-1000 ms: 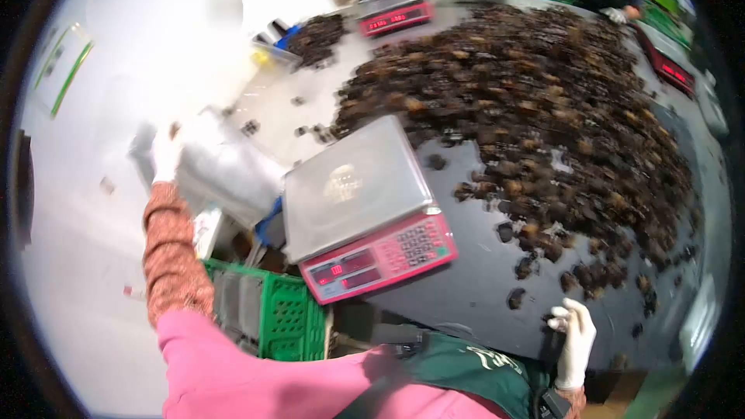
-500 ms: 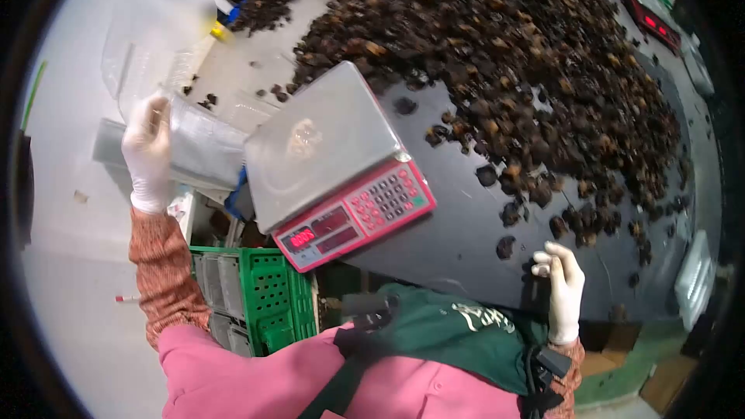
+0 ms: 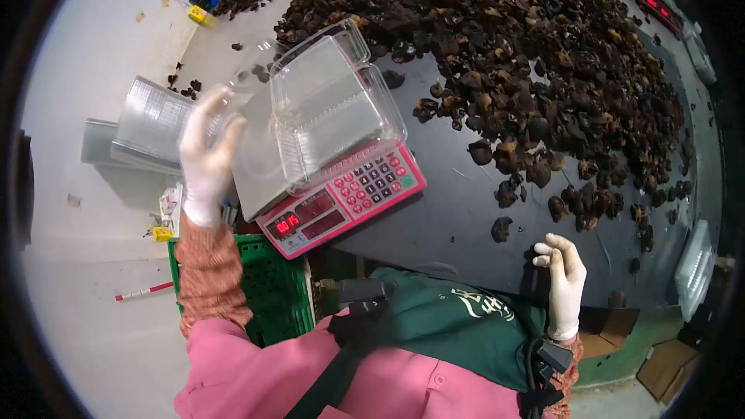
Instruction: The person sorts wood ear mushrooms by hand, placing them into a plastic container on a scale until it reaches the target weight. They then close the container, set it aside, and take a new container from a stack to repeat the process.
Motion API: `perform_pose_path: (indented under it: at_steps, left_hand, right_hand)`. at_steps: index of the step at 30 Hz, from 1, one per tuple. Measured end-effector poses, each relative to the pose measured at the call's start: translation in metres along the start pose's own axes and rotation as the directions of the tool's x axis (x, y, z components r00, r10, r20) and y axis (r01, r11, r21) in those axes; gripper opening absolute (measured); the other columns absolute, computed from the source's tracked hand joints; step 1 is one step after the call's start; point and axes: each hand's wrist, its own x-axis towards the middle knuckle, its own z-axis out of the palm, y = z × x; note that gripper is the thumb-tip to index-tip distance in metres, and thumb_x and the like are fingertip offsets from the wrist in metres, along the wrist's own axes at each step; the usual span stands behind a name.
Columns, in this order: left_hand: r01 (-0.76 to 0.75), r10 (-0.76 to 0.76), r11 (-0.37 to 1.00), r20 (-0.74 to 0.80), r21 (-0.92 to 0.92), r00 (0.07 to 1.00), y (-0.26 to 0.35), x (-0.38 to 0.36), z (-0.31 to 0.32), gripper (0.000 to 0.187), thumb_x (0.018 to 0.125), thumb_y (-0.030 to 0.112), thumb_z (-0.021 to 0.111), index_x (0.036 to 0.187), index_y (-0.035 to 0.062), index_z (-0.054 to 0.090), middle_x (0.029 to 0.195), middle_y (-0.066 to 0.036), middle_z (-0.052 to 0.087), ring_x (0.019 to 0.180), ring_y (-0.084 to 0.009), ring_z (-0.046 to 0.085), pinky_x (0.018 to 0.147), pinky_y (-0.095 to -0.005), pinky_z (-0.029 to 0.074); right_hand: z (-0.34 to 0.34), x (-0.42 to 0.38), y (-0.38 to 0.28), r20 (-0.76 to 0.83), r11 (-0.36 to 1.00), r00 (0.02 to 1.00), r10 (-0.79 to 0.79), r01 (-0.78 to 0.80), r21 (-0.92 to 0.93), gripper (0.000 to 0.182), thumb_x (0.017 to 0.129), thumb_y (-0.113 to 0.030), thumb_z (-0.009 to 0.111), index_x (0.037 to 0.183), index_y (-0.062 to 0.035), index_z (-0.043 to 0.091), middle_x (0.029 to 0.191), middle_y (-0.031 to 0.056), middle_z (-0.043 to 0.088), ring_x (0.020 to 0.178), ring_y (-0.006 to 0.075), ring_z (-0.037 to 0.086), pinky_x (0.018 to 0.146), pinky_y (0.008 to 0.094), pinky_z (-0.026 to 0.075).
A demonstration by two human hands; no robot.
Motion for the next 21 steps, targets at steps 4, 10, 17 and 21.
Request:
perform_pose_path:
  at_steps: [4,10,17,21]
  left_hand:
    - [-0.193,0.217,0.807,0.022,0.558,0.976,-0.187,0.05,-0.012,0.053,0.084,0.027,0.075,0.128,0.0007,0.062,0.123,-0.023,0.066,0.112,-0.04,0.064,0.097,-0.046,0.05]
    - [0.182,-0.188,0.864,-0.036,0.47,0.982,-0.178,0.084,-0.023,0.043,0.081,0.021,0.075,0.118,0.0041,0.064,0.106,-0.023,0.068,0.097,-0.0379,0.067,0.087,-0.0424,0.053]
    - [-0.288,0.298,0.948,-0.055,0.134,0.953,0.015,0.113,-0.019,0.031,0.097,0.002,0.066,0.128,0.0024,0.064,0.1,-0.005,0.067,0.093,-0.0115,0.061,0.087,-0.0279,0.051]
    - [-0.699,0.692,0.697,0.103,0.161,0.714,0.136,0.101,0.036,0.035,0.09,-0.005,0.067,0.125,0.0009,0.066,0.096,-0.009,0.068,0.09,-0.0195,0.066,0.083,-0.0323,0.053]
  right_hand:
    - [0.006,0.001,-0.001,0.018,1.0,1.0,-0.006,0.006,0.03,0.026,0.106,-0.013,0.051,0.124,0.0032,0.06,0.102,0.0095,0.07,0.085,0.0128,0.063,0.083,0.027,0.051]
    - [0.0,-0.009,0.008,-0.007,0.999,0.999,-0.033,0.032,-0.008,0.025,0.104,-0.005,0.05,0.125,0.0044,0.06,0.106,0.0108,0.07,0.09,0.0124,0.064,0.084,0.0276,0.053]
    - [0.008,-0.003,-0.039,0.057,1.0,0.998,-0.022,0.021,0.019,0.03,0.102,-0.012,0.056,0.129,0.0007,0.06,0.112,0.0089,0.071,0.095,0.0112,0.065,0.087,0.0275,0.053]
    - [0.02,0.007,-0.063,0.187,0.875,0.944,-0.271,0.161,0.456,0.071,0.099,-0.031,0.068,0.154,-0.005,0.032,0.138,0.0157,0.058,0.116,0.0198,0.061,0.096,0.0346,0.051]
